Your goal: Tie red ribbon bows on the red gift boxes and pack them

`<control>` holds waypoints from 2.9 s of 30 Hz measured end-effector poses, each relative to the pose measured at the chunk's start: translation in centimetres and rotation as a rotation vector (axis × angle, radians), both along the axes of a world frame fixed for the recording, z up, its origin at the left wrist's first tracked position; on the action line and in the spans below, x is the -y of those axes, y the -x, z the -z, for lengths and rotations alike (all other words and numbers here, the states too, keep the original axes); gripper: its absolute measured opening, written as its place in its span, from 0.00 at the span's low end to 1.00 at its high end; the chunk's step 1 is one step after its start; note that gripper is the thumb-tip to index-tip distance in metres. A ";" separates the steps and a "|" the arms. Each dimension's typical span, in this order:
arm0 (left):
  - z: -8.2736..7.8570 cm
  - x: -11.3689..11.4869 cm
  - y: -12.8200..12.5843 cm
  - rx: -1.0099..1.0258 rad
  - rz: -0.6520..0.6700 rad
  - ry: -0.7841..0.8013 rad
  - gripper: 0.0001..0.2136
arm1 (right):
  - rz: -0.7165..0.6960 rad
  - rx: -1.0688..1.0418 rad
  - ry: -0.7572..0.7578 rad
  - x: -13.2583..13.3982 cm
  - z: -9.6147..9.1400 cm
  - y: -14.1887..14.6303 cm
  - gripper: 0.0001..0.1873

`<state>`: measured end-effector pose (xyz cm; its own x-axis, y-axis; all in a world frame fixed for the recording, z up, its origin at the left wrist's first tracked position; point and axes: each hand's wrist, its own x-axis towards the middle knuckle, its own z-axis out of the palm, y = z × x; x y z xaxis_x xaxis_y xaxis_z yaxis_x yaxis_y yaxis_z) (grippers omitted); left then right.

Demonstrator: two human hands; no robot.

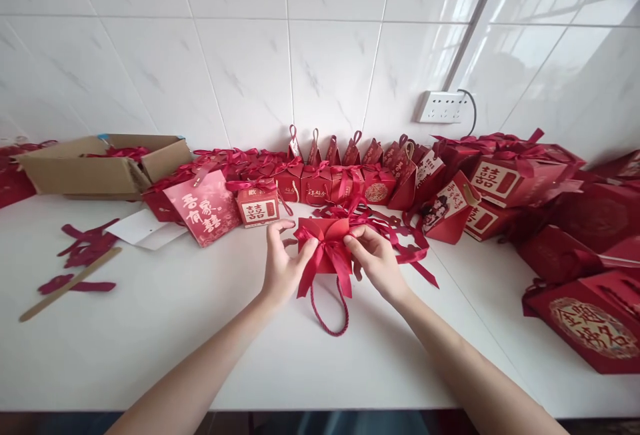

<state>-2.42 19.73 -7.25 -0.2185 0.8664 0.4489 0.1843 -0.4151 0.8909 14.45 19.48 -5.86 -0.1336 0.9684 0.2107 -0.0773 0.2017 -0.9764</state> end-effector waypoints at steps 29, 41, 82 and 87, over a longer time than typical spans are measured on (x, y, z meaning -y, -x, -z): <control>-0.9 0.4 -0.1 -0.058 0.052 0.083 0.10 | -0.014 -0.004 0.003 -0.3 0.0 -0.2 0.17; -0.8 0.4 0.0 0.004 0.167 0.189 0.13 | -0.018 -0.071 0.042 -0.5 0.1 -0.3 0.18; -1.2 0.0 0.0 -0.071 0.056 0.074 0.11 | -0.036 -0.063 0.013 -0.5 0.0 -0.4 0.19; -1.1 0.3 -0.2 -0.097 0.011 0.068 0.12 | -0.044 -0.060 0.017 -0.4 -0.1 -0.4 0.18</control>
<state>-2.23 19.46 -6.17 -0.1671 0.8978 0.4076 0.2663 -0.3569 0.8954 14.85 19.88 -5.80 -0.1642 0.9653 0.2031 -0.1441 0.1802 -0.9730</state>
